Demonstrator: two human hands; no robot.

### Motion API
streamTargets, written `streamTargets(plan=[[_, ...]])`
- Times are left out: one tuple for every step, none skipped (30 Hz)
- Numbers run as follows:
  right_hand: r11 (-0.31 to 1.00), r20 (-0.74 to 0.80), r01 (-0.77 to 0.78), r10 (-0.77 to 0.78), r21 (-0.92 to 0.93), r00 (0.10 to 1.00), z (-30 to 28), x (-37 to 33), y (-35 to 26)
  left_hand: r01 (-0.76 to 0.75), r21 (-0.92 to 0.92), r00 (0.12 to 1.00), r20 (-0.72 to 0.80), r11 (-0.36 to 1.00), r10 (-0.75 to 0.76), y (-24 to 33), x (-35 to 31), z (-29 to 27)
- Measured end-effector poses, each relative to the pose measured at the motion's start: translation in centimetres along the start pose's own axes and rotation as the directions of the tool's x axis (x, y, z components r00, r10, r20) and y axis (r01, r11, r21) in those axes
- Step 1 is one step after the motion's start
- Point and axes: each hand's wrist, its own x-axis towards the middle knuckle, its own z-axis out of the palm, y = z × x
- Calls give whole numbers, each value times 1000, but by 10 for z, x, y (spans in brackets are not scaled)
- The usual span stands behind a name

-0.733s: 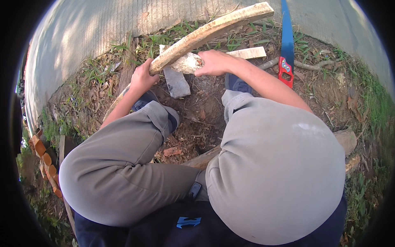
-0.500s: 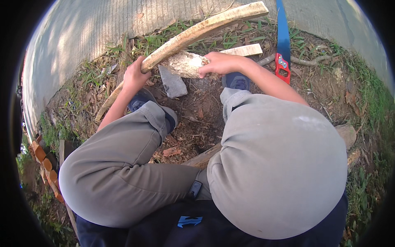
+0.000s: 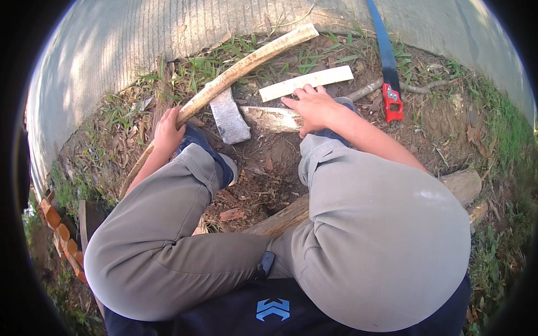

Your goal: The person saws a piece of wood into smaller segments using a hand saw and then rubs a stone against a wooden branch.

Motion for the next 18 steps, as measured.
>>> streamTargets(plan=[[997, -142, 44, -35, 61, 989, 4, 5, 1, -17, 7, 998, -56, 1000, 18, 5, -8, 0], [989, -283, 98, -62, 114, 957, 12, 12, 4, -32, 15, 993, -111, 999, 33, 10, -17, 0], [973, -423, 159, -76, 166, 903, 13, 18, 3, -48, 32, 985, -162, 998, 53, 12, -22, -2], [980, -624, 198, -135, 31, 770, 11, 27, 5, -34, -21, 994, -102, 999, 32, 9, -25, 0], [980, -742, 128, -199, -152, 640, 3, 39, 5, -48, -14, 991, -122, 999, 46, 8, -29, 1], [962, -762, 100, -264, -256, 591, -10, 52, 9, -64, -17, 987, -151, 998, 61, 9, -32, 3], [949, -762, 129, -310, -289, 569, -20, 73, 13, -73, -10, 981, -182, 997, 70, 10, -37, 1], [940, -753, 118, -329, -322, 569, -27, 87, 27, -78, -46, 979, -192, 996, 68, 15, -29, 8], [919, -747, 146, -384, -366, 542, -40, 108, 31, -60, -53, 972, -231, 997, 46, 14, -36, 8], [921, -640, 223, -384, -320, 666, -49, 125, 37, -51, -68, 963, -268, 996, 31, 15, -38, 13], [922, -511, 285, -384, -263, 769, -54, 137, 42, -47, -85, 952, -306, 995, 18, 19, -37, 15], [909, -572, 336, -416, -245, 707, -50, 142, 44, -89, -92, 927, -372, 992, 49, 24, -37, 14], [900, -611, 325, -436, -291, 661, -52, 143, 41, -105, -20, 908, -411, 994, 88, 27, -35, 12], [894, -642, 316, -448, -318, 623, -54, 143, 39, -145, 12, 882, -452, 989, 135, 27, -35, 12], [895, -665, 298, -445, -331, 599, -51, 134, 37, -195, 32, 858, -478, 980, 186, 35, -35, 16], [891, -665, 278, -453, -359, 594, -55, 125, 42, -200, 2, 859, -481, 980, 176, 43, -30, 21], [885, -664, 259, -462, -387, 588, -66, 124, 52, -205, -40, 875, -455, 978, 165, 51, -22, 25], [878, -672, 259, -475, -402, 568, -77, 132, 45, -206, -68, 904, -396, 976, 163, 50, -36, 20]])
